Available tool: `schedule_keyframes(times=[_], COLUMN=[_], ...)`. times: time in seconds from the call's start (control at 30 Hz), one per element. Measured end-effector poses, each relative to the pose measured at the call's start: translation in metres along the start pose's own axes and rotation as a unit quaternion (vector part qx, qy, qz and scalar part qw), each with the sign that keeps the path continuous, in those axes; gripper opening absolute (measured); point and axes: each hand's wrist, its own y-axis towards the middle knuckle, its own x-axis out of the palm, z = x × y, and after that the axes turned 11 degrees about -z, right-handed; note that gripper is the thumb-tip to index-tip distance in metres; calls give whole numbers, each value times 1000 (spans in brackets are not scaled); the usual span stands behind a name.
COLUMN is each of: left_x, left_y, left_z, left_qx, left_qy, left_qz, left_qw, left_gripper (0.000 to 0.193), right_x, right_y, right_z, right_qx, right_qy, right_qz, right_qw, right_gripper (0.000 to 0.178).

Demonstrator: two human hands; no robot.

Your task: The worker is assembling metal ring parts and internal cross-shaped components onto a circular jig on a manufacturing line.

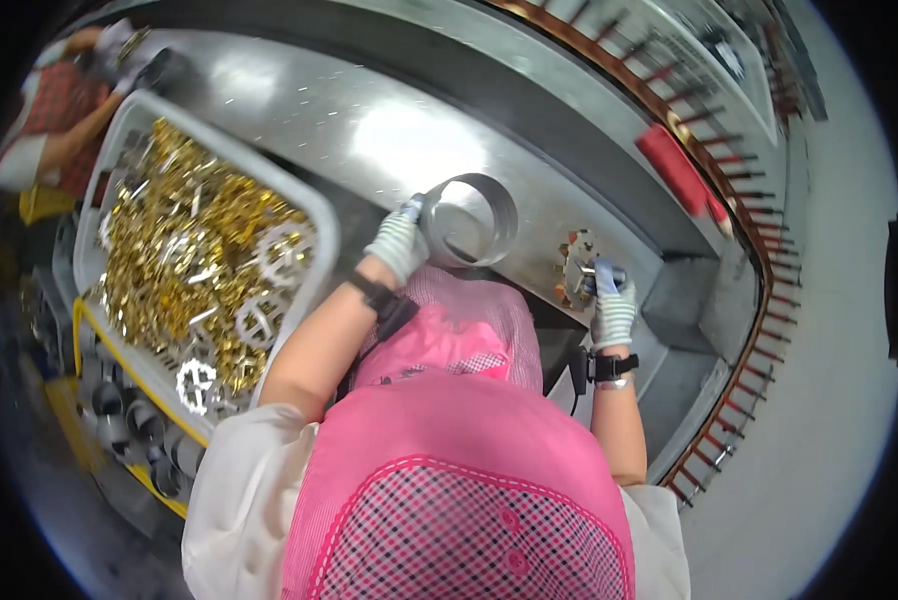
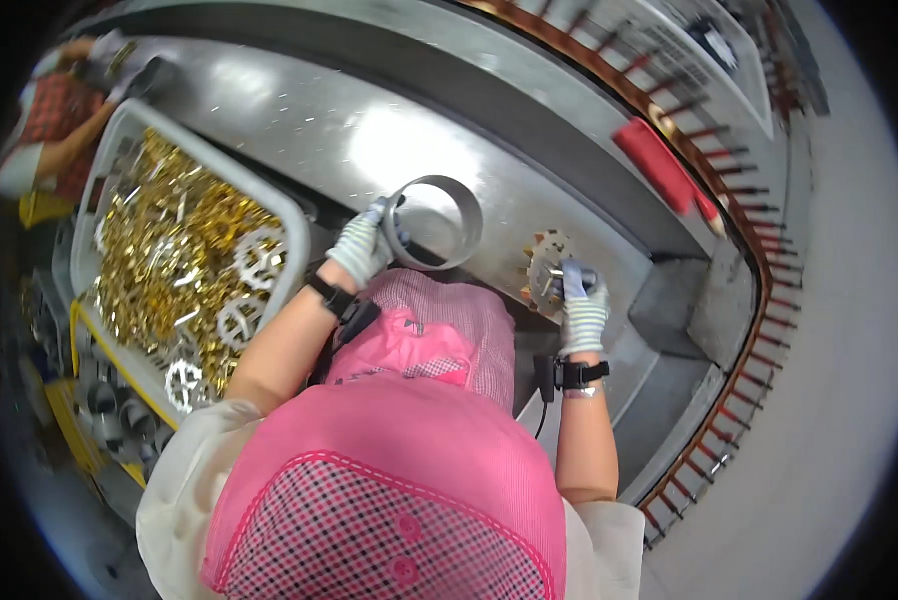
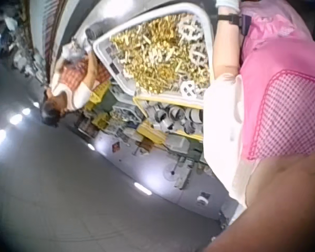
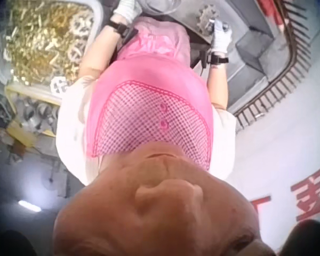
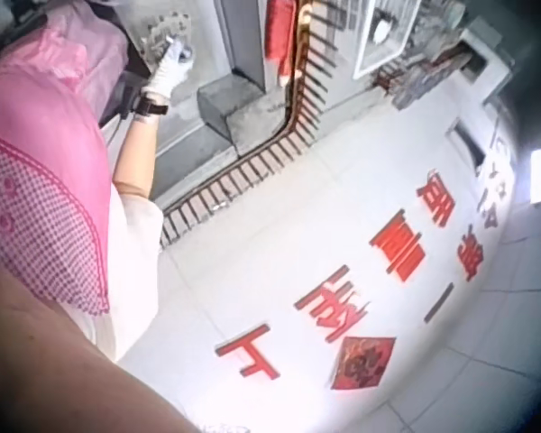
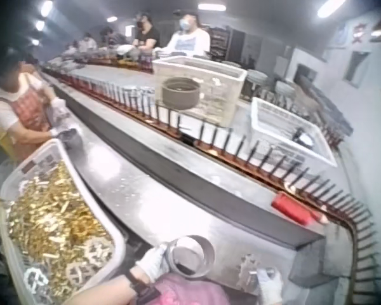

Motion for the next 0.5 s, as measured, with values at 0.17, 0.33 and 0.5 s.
schedule_keyframes(times=[0.17,0.33,0.5], left_x=[-3,-10,-4], left_y=[112,111,71], left_z=[-91,-100,-68], left_qx=[-70,-16,111], left_qy=[219,507,577], left_qz=[75,141,54], left_qw=[970,850,807], left_gripper=[27,33,40], right_x=[-36,0,61], right_y=[-8,7,37], right_z=[46,65,27], right_qx=[43,-59,-268], right_qy=[46,-103,-168], right_qz=[62,16,-130], right_qw=[996,993,940], right_gripper=[28,19,13])
